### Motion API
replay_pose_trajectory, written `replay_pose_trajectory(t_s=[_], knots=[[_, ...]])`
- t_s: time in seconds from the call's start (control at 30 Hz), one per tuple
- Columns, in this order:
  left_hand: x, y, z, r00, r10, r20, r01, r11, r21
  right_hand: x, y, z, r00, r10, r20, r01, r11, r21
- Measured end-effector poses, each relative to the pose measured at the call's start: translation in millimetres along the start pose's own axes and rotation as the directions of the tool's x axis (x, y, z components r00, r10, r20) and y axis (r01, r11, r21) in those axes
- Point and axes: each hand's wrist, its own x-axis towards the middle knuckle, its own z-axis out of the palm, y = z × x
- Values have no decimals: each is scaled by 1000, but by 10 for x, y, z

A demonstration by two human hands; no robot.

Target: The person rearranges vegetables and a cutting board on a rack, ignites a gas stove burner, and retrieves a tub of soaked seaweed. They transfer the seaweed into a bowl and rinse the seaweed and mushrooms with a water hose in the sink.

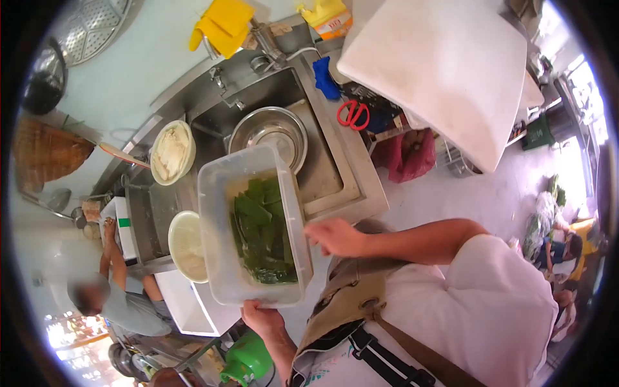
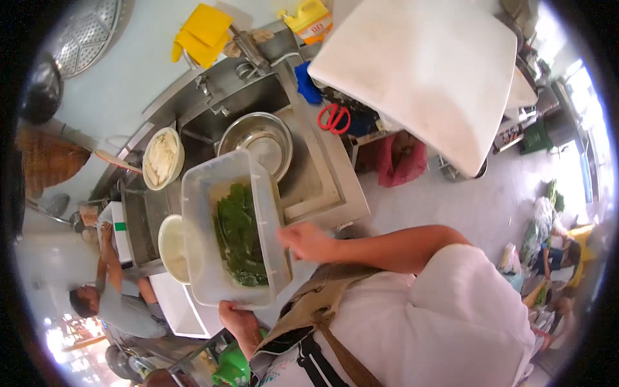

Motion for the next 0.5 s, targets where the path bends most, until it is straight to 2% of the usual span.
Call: replay_pose_trajectory(t_s=[0.07, 0.13, 0.17, 0.2, 0.27, 0.3, 0.37, 0.4, 0.43, 0.5], knots=[[-22, -110, -65, 999, 44, -25, -45, 999, -28, 322, 179, -284, 984, 13, -178, 1, 997, 77], [47, -247, -233, 995, 81, -56, -82, 997, -6, 736, 173, -509, 937, 83, -339, -3, 973, 229], [-18, -235, -183, 980, 162, -118, -147, 981, 129, 969, 181, -576, 896, -15, -443, 98, 982, 164], [-51, -266, -149, 980, 121, -158, -111, 992, 66, 1216, 189, -628, 840, -115, -530, 189, 978, 89], [-64, -213, -61, 972, 56, -229, -68, 997, -44, 1763, 167, -711, 808, -22, -589, 60, 997, 45], [-230, -72, 152, 975, 23, -220, -10, 998, 63, 2034, 193, -725, 785, 20, -619, 5, 999, 38], [-268, -77, 39, 959, -28, -282, 70, 987, 142, 2619, 371, -807, 758, 352, -549, -183, 923, 338], [-288, -92, 210, 930, 20, -368, 13, 996, 86, 2948, 502, -860, 721, 503, -476, -277, 839, 468], [-307, -104, 343, 887, 56, -459, -47, 998, 32, 3290, 694, -911, 631, 548, -550, -325, 830, 454], [-305, -51, 297, 848, -70, -525, 36, 996, -76, 3769, 1140, -910, 411, 614, -674, -442, 781, 442]])
